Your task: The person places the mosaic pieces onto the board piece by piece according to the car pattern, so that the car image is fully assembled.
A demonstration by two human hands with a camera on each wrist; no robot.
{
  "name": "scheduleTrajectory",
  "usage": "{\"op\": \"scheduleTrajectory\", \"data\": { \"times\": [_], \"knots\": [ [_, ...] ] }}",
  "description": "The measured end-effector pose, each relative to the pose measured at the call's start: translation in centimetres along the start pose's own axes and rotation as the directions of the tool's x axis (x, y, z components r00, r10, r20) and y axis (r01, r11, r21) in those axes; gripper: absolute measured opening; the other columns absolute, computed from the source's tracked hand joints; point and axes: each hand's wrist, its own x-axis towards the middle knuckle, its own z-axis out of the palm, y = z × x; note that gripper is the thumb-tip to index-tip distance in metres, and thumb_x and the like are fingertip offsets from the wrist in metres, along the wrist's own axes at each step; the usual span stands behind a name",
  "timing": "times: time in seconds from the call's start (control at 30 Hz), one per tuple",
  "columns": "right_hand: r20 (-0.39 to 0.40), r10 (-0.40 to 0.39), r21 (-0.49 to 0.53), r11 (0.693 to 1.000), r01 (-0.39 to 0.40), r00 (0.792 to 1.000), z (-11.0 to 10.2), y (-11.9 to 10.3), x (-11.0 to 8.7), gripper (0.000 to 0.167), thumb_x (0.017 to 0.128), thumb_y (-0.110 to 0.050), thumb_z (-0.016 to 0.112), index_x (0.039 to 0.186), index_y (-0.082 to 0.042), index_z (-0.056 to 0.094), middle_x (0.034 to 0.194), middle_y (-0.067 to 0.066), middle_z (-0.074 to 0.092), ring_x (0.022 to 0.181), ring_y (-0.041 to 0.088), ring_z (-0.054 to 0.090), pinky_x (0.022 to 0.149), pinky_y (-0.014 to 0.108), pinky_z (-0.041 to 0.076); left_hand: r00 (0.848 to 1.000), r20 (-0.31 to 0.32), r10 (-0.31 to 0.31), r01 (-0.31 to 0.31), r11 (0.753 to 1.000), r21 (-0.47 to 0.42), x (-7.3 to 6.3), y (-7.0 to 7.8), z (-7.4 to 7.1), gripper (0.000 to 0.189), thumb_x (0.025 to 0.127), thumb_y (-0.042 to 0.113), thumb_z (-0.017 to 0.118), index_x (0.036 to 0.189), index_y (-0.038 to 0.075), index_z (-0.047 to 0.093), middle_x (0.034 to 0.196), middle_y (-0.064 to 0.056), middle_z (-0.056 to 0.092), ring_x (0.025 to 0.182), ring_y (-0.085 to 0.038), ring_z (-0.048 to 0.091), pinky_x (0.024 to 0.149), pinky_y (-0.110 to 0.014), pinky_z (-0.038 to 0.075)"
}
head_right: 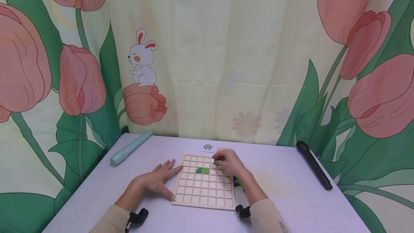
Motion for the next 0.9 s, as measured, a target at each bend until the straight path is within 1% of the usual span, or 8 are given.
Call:
{"op": "scheduleTrajectory", "data": {
  "times": [0.13, 0.27, 0.43, 0.53, 0.63, 0.9],
  "knots": [
    [0.021, -0.033, 0.009, 0.999, 0.032, 0.999, 0.4, 0.1, 0.0, 0.018, 0.093, -0.001, 0.075, 0.11, -0.003, 0.078, 0.092, 0.002, 0.073, 0.078, 0.013, 0.058, 0.067, 0.022, 0.05, 1.0, -0.003, -0.006, 0.006, 1.0, 0.001, 0.1, 0.0, 0.1, 0.12, 0.066, 0.061, 0.091, 0.165, 0.028, 0.032, 0.175, -0.017, 0.01, 0.163, -0.037, 0.003, 0.13, -0.06, 0.004],
    [0.036, -0.058, -0.001, 0.998, 0.058, 0.998, 0.8, 0.2, 0.0, 0.014, 0.091, -0.001, 0.077, 0.104, -0.004, 0.079, 0.089, 0.0, 0.073, 0.076, 0.012, 0.058, 0.066, 0.022, 0.049, 1.0, -0.003, -0.003, 0.003, 1.0, 0.001, 0.0, 0.1, 0.1, 0.12, 0.066, 0.061, 0.091, 0.165, 0.027, 0.032, 0.175, -0.018, 0.01, 0.163, -0.037, 0.003, 0.13, -0.061, 0.004],
    [0.072, -0.021, 0.001, 1.0, 0.021, 0.997, 1.4, 0.0, 0.1, 0.012, 0.091, -0.002, 0.077, 0.101, -0.008, 0.079, 0.091, 0.0, 0.073, 0.078, 0.012, 0.058, 0.067, 0.023, 0.05, 1.0, 0.002, -0.001, 0.001, 1.0, 0.004, 0.0, 0.0, 0.1, 0.121, 0.066, 0.062, 0.091, 0.165, 0.027, 0.031, 0.175, -0.017, 0.009, 0.163, -0.037, 0.002, 0.13, -0.06, 0.003],
    [0.092, -0.005, -0.016, 1.0, 0.006, 0.996, 1.5, -0.1, 0.0, 0.013, 0.091, -0.002, 0.077, 0.102, -0.009, 0.079, 0.094, 0.001, 0.075, 0.079, 0.012, 0.059, 0.069, 0.023, 0.051, 1.0, 0.0, 0.0, 0.0, 1.0, 0.006, 0.0, -0.1, 0.1, 0.121, 0.066, 0.062, 0.091, 0.165, 0.027, 0.032, 0.175, -0.017, 0.01, 0.163, -0.037, 0.003, 0.13, -0.061, 0.003],
    [0.111, -0.011, -0.032, 0.999, 0.015, 0.994, 1.5, -0.2, -0.1, 0.013, 0.092, -0.002, 0.076, 0.102, -0.009, 0.08, 0.096, 0.002, 0.076, 0.079, 0.011, 0.06, 0.07, 0.023, 0.052, 1.0, 0.0, 0.0, 0.0, 1.0, 0.008, 0.1, -0.2, 0.1, 0.121, 0.066, 0.063, 0.091, 0.165, 0.028, 0.032, 0.175, -0.017, 0.01, 0.163, -0.037, 0.002, 0.13, -0.06, 0.003],
    [0.136, -0.013, -0.036, 0.999, 0.018, 0.991, 1.6, -0.2, 0.0, 0.009, 0.092, -0.004, 0.077, 0.098, -0.01, 0.08, 0.091, 0.004, 0.076, 0.08, 0.012, 0.061, 0.072, 0.025, 0.052, 1.0, -0.006, 0.008, -0.008, 1.0, -0.003, 0.2, -0.2, 0.2, 0.121, 0.065, 0.062, 0.091, 0.165, 0.028, 0.032, 0.175, -0.017, 0.009, 0.163, -0.037, 0.002, 0.13, -0.06, 0.004]
  ]
}}
